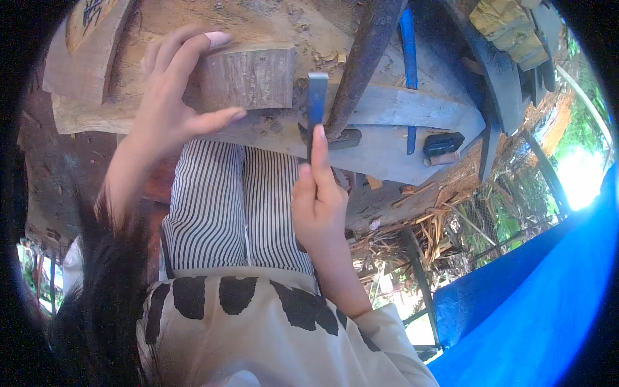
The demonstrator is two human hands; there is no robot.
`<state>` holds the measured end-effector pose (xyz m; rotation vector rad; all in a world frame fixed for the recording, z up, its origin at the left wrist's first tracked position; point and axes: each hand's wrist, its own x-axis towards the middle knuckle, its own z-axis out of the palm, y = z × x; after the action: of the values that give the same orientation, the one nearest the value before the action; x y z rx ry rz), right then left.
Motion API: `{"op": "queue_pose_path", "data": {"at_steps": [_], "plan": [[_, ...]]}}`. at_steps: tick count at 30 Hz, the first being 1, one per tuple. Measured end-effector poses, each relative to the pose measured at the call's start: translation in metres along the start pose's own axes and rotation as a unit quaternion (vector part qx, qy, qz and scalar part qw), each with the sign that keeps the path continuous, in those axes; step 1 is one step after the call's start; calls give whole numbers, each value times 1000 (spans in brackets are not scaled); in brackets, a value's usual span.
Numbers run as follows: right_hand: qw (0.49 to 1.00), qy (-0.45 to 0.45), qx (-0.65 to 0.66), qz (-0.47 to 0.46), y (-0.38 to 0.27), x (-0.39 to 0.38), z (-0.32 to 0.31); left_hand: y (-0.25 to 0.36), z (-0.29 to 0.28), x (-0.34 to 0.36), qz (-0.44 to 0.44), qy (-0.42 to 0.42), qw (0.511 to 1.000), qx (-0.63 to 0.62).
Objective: Sanding a small wooden block and then using a chisel to carve its surface.
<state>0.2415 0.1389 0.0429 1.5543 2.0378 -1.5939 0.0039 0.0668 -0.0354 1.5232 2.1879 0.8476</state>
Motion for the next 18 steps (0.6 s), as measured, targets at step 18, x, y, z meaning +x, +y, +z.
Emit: {"op": "queue_pose_path", "data": {"at_steps": [18], "plan": [[994, -43, -103, -21, -10, -16, 17, 27, 37, 32, 48, 95, 994, 22]]}}
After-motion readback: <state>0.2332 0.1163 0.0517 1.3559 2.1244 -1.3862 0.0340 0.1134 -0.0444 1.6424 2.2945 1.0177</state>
